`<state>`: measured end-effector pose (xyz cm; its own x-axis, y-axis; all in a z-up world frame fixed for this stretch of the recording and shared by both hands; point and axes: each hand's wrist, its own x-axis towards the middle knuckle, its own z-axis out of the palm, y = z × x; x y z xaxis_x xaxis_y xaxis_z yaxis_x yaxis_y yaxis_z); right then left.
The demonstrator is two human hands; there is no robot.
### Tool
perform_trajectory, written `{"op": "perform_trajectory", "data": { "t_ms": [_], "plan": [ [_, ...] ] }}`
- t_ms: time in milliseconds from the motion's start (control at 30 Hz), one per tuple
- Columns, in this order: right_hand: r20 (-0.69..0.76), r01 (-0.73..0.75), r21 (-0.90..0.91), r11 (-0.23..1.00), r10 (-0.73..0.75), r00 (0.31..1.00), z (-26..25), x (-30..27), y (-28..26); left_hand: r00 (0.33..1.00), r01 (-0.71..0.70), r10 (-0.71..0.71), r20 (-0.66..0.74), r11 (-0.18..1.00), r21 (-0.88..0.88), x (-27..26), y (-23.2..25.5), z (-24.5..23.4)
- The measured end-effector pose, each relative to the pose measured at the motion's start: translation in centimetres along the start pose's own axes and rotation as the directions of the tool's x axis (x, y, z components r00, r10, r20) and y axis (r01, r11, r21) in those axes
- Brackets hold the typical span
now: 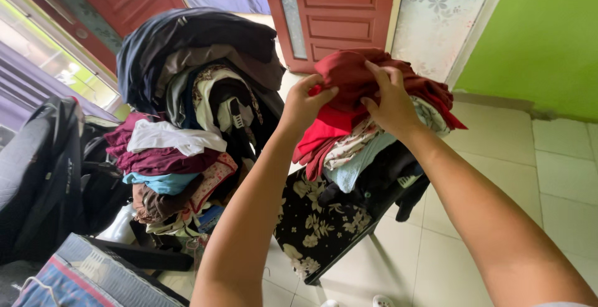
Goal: The person irons and folds a floral-patterned cloth and a pair of red shorts on a checkered ironing board. The person uses an electric iron to smooth the fabric, folds the items neatly, and places them on a nearby chair.
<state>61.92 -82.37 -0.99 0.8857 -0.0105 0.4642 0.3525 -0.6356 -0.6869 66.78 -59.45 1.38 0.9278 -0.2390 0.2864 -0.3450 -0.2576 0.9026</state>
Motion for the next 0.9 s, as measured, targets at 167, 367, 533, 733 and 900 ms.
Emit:
{"op": "perform_trajectory", "data": {
  "t_ms": [167, 367, 533, 733, 900],
  "plan": [
    [-0.150, 0.208, -0.178, 0.962, -0.235, 0.960, -2.2, 4.2, 4.8, 0.907, -0.381, 0.421, -0.022, 0.840, 0.385, -1.2, 4.1, 1.3],
    [-0.336, -0.092, 0.345, 0.934, 0.214, 0.917, -11.7, 9.1, 5.2, 0.956, 0.051, 0.115, -0.270, 0.842, 0.536, -2.7, 1.1, 0.8],
    [-0.068, 0.063, 0.938, 0.340, 0.002, 0.998, -20.8, 9.2, -2.3, 0.976, 0.193, -0.060, -0.211, 0.689, 0.699, -4.4, 2.8, 2.7],
    [0.348, -0.353, 0.935, 0.013, -0.211, 0.913, -12.8, 5.6, -11.6, 0.963, -0.257, 0.265, -0.043, 0.957, 0.136, -6.0, 5.5, 7.1],
    [0.518, -0.545, 0.836, -0.064, -0.236, 0.822, -3.2, 1.7, -16.8, 0.983, 0.082, -0.152, -0.106, 0.869, -0.488, -11.5, 3.3, 3.0]
  ]
}}
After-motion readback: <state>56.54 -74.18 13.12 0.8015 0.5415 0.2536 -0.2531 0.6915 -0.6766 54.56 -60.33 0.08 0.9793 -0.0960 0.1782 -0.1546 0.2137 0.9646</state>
